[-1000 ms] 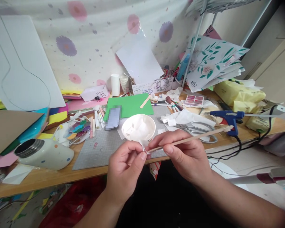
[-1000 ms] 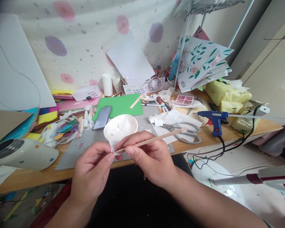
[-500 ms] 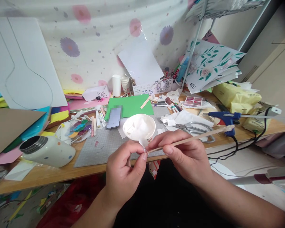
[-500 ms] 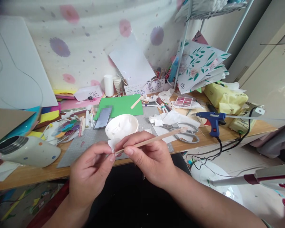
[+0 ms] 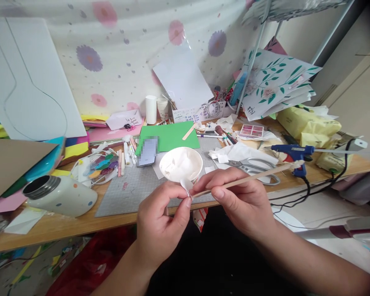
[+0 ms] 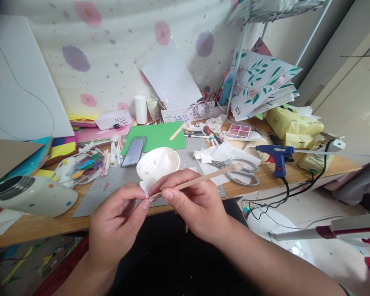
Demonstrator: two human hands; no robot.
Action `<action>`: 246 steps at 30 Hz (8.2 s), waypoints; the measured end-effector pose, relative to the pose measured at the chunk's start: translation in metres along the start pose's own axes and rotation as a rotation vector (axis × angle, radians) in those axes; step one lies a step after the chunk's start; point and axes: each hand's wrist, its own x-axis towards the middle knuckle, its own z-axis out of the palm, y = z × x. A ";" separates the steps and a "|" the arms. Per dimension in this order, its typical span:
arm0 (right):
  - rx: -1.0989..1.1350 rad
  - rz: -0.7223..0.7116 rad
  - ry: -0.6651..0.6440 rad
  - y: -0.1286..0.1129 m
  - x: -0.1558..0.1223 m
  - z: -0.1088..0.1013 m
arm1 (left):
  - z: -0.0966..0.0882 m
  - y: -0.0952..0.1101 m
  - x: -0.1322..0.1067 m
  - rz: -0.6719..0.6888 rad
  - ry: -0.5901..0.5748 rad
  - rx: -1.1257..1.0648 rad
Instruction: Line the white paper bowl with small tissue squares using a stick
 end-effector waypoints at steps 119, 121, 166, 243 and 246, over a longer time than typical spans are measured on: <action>-0.014 -0.019 0.041 0.010 0.001 -0.004 | 0.001 -0.002 0.004 -0.143 -0.008 -0.134; -0.012 -0.020 0.032 0.010 0.002 -0.003 | 0.006 -0.005 0.004 -0.158 0.053 -0.210; -0.114 0.016 0.090 0.031 0.032 -0.011 | -0.016 -0.035 0.014 -0.202 0.082 0.021; -0.183 -0.018 0.125 0.028 0.028 -0.003 | -0.013 -0.018 0.014 -0.006 0.050 0.181; -0.137 -0.011 0.186 0.038 0.035 -0.011 | -0.015 -0.024 0.014 -0.046 0.068 0.148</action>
